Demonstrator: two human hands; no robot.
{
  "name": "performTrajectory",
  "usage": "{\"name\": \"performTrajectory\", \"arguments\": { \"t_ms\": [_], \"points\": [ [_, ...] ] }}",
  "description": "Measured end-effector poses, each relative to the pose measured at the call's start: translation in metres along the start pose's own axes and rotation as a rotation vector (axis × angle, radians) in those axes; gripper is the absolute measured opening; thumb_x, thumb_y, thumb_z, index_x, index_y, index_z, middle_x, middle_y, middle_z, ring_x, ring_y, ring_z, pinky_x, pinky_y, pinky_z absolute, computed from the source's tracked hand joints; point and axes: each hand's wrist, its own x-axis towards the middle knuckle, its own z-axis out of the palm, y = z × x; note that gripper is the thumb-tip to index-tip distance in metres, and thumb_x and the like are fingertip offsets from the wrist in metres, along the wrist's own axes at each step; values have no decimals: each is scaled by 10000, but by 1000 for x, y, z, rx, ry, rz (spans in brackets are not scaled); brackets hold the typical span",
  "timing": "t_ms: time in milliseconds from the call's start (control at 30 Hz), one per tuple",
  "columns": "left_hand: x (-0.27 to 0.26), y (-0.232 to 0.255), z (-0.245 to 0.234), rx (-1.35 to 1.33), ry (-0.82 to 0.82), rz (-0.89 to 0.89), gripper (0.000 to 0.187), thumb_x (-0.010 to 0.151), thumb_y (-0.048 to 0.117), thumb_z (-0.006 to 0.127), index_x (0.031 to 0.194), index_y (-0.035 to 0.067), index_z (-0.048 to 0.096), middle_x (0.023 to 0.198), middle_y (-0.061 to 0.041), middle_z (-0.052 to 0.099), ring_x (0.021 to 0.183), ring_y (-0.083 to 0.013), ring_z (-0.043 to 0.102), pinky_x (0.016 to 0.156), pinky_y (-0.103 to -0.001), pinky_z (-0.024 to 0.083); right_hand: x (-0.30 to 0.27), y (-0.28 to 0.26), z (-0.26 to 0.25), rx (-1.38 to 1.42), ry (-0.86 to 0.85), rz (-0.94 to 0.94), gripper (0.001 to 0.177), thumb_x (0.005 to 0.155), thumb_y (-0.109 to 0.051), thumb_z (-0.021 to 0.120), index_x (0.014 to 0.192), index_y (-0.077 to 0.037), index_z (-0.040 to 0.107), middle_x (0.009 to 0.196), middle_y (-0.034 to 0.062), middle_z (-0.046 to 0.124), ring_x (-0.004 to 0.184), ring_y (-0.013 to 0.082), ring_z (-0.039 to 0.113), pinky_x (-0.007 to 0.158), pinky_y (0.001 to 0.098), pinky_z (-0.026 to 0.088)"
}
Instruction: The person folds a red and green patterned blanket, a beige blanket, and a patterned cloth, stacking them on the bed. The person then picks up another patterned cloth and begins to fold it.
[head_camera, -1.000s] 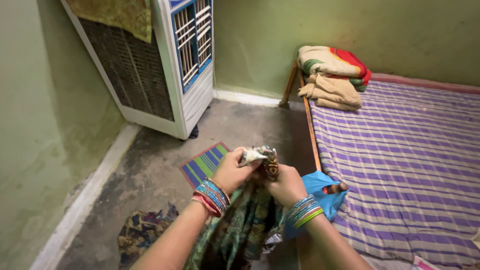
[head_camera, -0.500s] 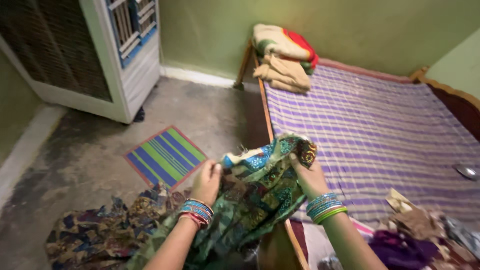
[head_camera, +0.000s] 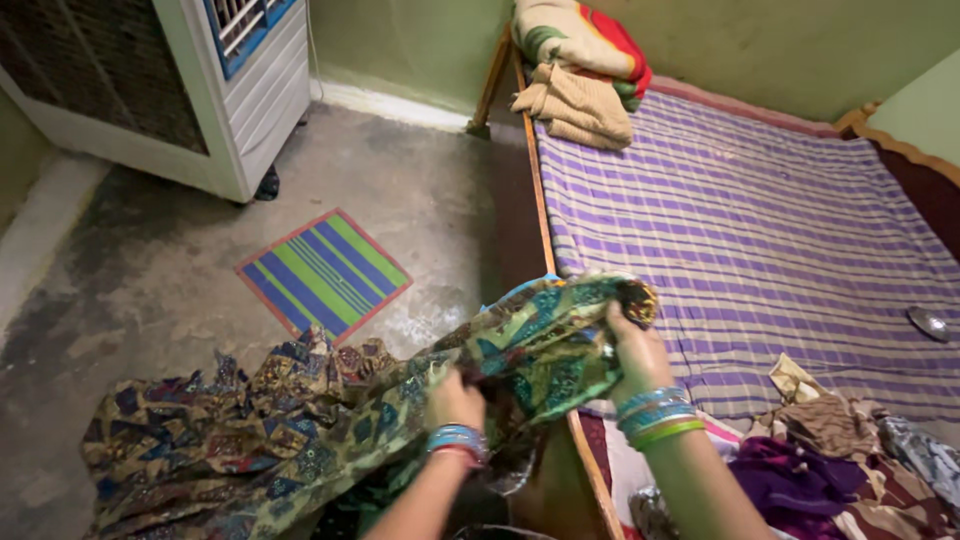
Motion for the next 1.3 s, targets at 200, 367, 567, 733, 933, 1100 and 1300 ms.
{"name": "performTrajectory", "arguments": {
  "t_ms": [200, 367, 567, 733, 933, 1100, 1300],
  "points": [
    [6, -33, -64, -352, -420, 251, 258, 936, 289, 607, 1081, 109, 722, 958, -147, 771, 927, -303, 736, 827, -395, 546, 0, -10, -25, -82, -16, 53, 255, 976, -309, 656, 1099, -87, 634, 936, 50, 653, 787, 210, 647, 672, 430, 565],
    [-8, 29, -58, -477, -360, 317, 437, 895, 383, 729, 1171, 70, 597, 1036, -98, 706, 959, -222, 681, 836, -371, 518, -10, 10, 0, -72, -344, -36, 324, 909, -265, 659, 1198, -118, 655, 1109, 41, 716, 979, 183, 708, 821, 387, 605],
    [-22, 59, -70, -377, -46, 290, 284, 902, 328, 740, 889, 57, 655, 826, -147, 704, 814, -283, 656, 729, -400, 517, 7, 21, -7, -208, -269, -28, 294, 963, -283, 684, 1159, -65, 667, 923, 37, 677, 782, 196, 610, 666, 379, 514],
    [-45, 48, -62, -431, -157, 335, 274, 1009, 362, 650, 1103, 113, 583, 843, -127, 725, 789, -347, 713, 680, -468, 530, 31, 32, -16, -244, -261, -86, 275, 950, -274, 690, 1124, -60, 690, 897, -3, 674, 788, 141, 595, 686, 309, 487],
    [-32, -35, -57, 140, -383, 130, 743, 768, 273, 728, 1436, 246, 403, 872, -138, 739, 846, -395, 714, 762, -524, 556, 16, 19, -35, -172, -244, 45, 225, 947, -271, 656, 1059, -78, 627, 841, 29, 658, 767, 208, 615, 654, 395, 525],
    [0, -77, -39, 31, -239, 227, 608, 672, 457, 867, 1169, 184, 647, 1022, -174, 697, 903, -421, 680, 774, -514, 540, 20, 10, -65, -166, -255, 65, 221, 931, -270, 673, 1054, -88, 642, 854, 22, 645, 733, 176, 602, 604, 350, 534],
    [6, -110, -23, 156, -570, 94, 377, 748, 411, 818, 1035, 178, 743, 936, -149, 733, 895, -354, 713, 812, -454, 555, 25, 0, -83, -159, -231, -110, 271, 1000, -315, 681, 1143, -94, 616, 972, 62, 608, 792, 174, 542, 583, 296, 453]
  ]
}}
